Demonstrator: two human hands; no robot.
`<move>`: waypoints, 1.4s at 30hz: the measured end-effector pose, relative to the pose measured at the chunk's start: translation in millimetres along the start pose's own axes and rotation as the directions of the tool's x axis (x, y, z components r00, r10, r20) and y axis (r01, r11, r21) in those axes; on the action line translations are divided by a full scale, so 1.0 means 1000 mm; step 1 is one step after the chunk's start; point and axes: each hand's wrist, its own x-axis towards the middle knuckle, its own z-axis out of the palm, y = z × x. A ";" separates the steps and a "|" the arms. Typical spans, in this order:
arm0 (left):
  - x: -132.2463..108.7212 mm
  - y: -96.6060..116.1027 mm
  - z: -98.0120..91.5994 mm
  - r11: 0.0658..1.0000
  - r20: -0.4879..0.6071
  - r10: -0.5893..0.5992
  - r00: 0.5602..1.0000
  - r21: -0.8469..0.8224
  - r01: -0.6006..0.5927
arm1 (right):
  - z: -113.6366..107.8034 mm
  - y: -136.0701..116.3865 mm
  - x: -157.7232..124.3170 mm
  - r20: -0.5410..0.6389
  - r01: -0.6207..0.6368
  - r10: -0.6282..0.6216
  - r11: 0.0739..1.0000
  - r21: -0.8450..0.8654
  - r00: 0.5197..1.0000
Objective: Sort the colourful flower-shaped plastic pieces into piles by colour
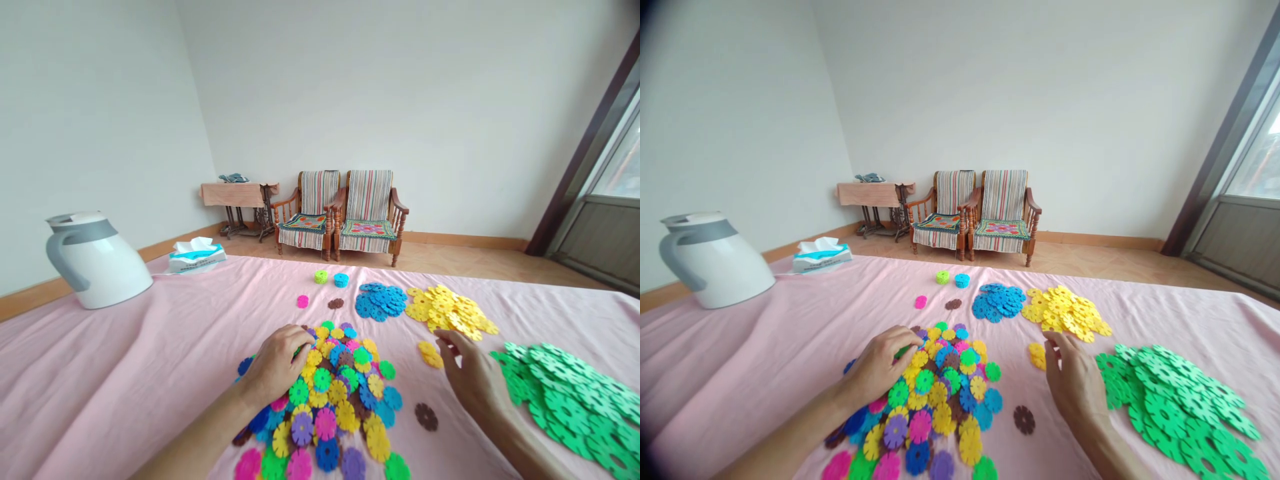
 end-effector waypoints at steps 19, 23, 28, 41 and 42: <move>0.001 -0.001 0.002 1.000 0.027 0.019 0.999 -0.013 -0.019 | 0.010 -0.071 -0.020 0.472 0.452 -0.458 0.882 0.133 0.753; 0.000 -0.001 0.002 1.000 0.017 0.018 1.000 -0.010 -0.018 | 0.016 -0.073 -0.022 0.370 0.416 -0.448 0.894 0.168 0.814; 0.000 0.001 0.000 0.999 0.012 0.028 1.000 -0.018 -0.027 | 0.030 -0.067 -0.028 0.257 0.386 -0.442 0.891 0.240 0.859; 0.000 0.001 -0.001 0.999 0.016 0.022 1.000 -0.023 -0.022 | 0.027 -0.069 -0.030 0.267 0.420 -0.479 0.873 0.249 0.836; 0.000 0.001 -0.001 1.000 0.020 0.019 1.000 -0.019 -0.019 | 0.024 -0.071 -0.030 0.268 0.430 -0.484 0.871 0.237 0.833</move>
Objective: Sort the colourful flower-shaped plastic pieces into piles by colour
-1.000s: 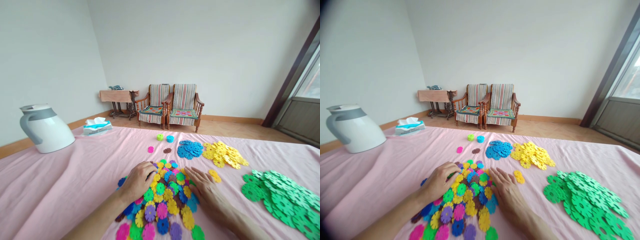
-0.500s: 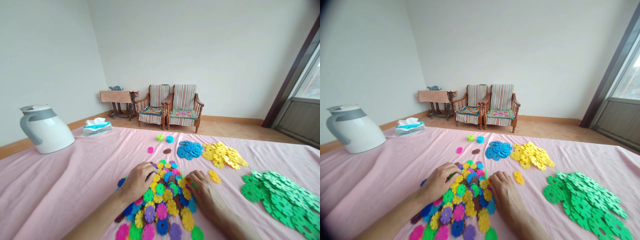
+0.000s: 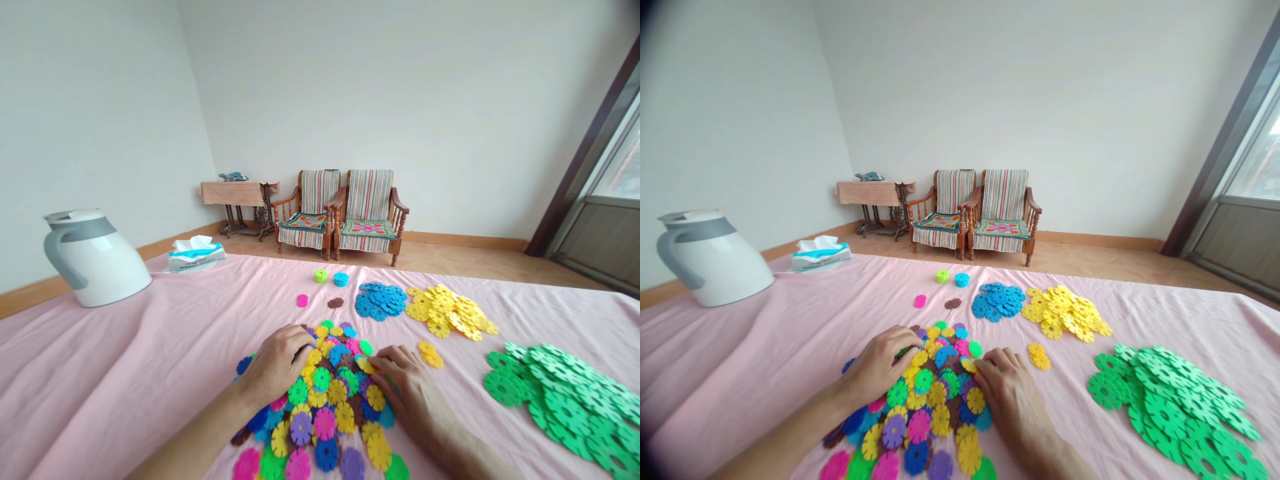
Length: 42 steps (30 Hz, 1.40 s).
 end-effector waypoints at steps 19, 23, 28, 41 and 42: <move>0.001 0.000 -0.001 1.000 0.032 -0.001 0.999 0.012 0.000 | -0.036 0.076 -0.012 -0.295 -0.473 0.412 0.864 -0.175 0.862; 0.000 0.000 -0.001 1.000 0.030 -0.002 1.000 0.000 0.002 | -0.029 0.053 -0.009 -0.318 -0.254 0.194 0.954 -0.158 0.928; 0.000 -0.001 0.000 1.000 0.033 -0.002 0.999 -0.008 0.003 | -0.018 0.000 -0.002 -0.052 0.018 -0.020 0.999 -0.041 0.998; -0.001 -0.001 0.000 1.000 0.042 0.000 0.999 0.002 0.000 | 0.000 -0.002 0.000 0.032 -0.035 0.036 0.999 -0.034 0.999; 0.000 -0.001 0.000 1.000 0.045 -0.001 0.999 0.004 0.000 | 0.001 -0.002 0.000 0.026 -0.025 0.026 0.999 -0.021 0.999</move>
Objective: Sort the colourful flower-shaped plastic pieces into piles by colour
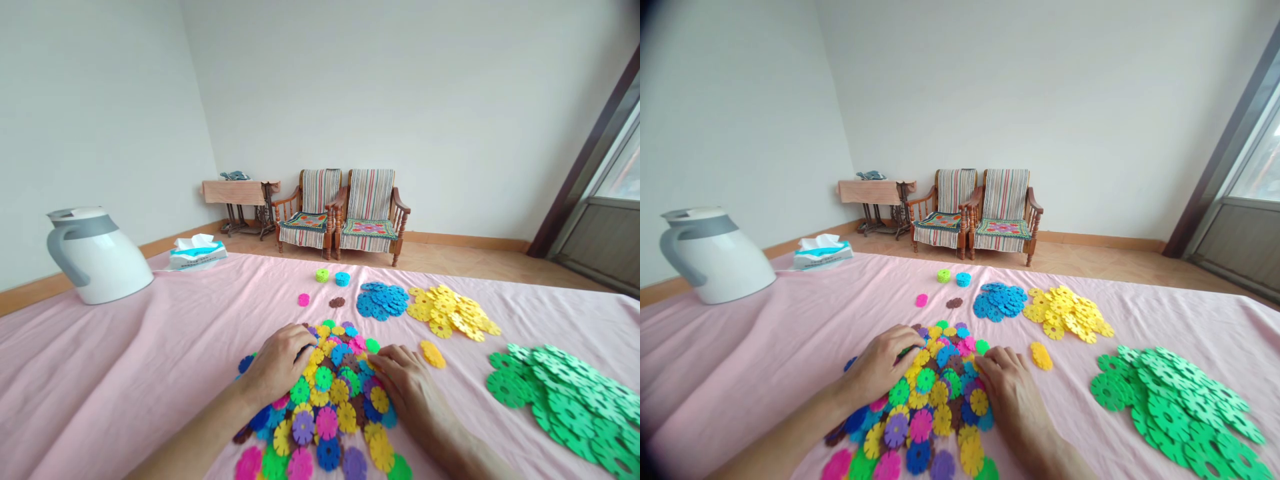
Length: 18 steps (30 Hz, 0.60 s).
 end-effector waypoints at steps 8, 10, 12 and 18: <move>0.000 -0.001 0.000 1.000 0.000 0.004 1.000 0.006 -0.004 | -0.008 0.007 -0.002 -0.172 -0.035 0.025 0.998 -0.052 0.985; 0.000 -0.001 0.000 1.000 -0.004 0.012 1.000 0.003 -0.012 | -0.013 0.018 -0.003 -0.252 -0.077 0.054 0.994 -0.083 0.966; 0.000 0.000 -0.001 1.000 -0.006 0.017 1.000 0.000 -0.017 | -0.019 0.032 -0.005 -0.317 -0.140 0.096 0.983 -0.118 0.944; 0.000 0.001 -0.002 1.000 -0.017 0.019 1.000 0.000 -0.019 | -0.033 0.064 -0.011 -0.337 -0.318 0.255 0.936 -0.148 0.906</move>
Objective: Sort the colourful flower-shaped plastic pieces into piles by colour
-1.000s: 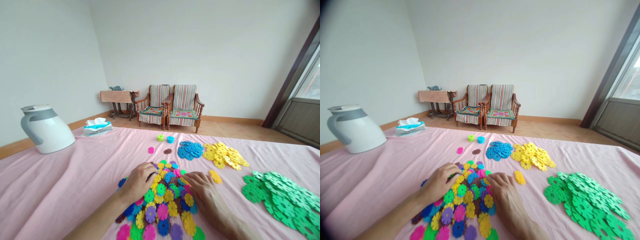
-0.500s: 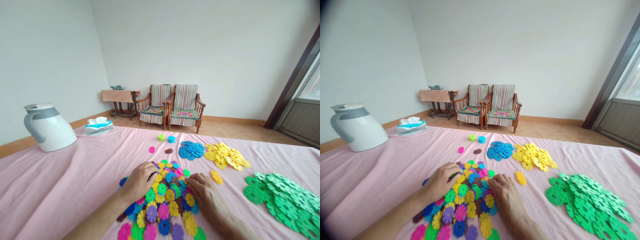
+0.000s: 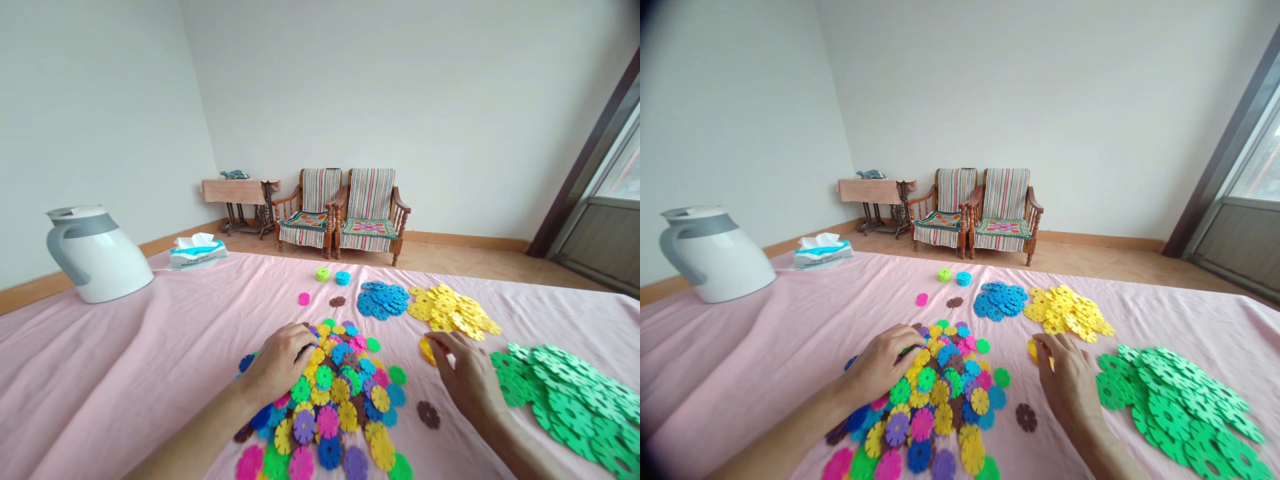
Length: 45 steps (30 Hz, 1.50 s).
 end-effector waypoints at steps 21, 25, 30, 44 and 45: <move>0.000 0.001 0.001 1.000 0.002 -0.017 1.000 -0.012 0.017 | -0.044 -0.035 -0.016 0.646 -0.016 -0.094 0.987 0.163 0.758; 0.000 0.002 0.001 1.000 0.002 -0.014 1.000 -0.009 0.014 | -0.045 -0.038 -0.012 0.695 -0.058 -0.054 0.989 0.137 0.717; -0.001 0.001 0.002 1.000 -0.003 -0.002 1.000 -0.004 0.002 | -0.041 -0.041 -0.012 0.706 -0.122 -0.094 0.961 0.249 0.702; -0.001 -0.004 0.003 1.000 -0.119 -0.023 0.993 -0.008 0.022 | 0.053 -0.095 0.088 0.391 -0.170 0.033 0.932 0.319 0.920; -0.001 -0.005 0.002 0.999 -0.127 -0.037 0.991 0.002 0.038 | 0.061 -0.101 0.095 0.395 -0.180 0.054 0.940 0.289 0.917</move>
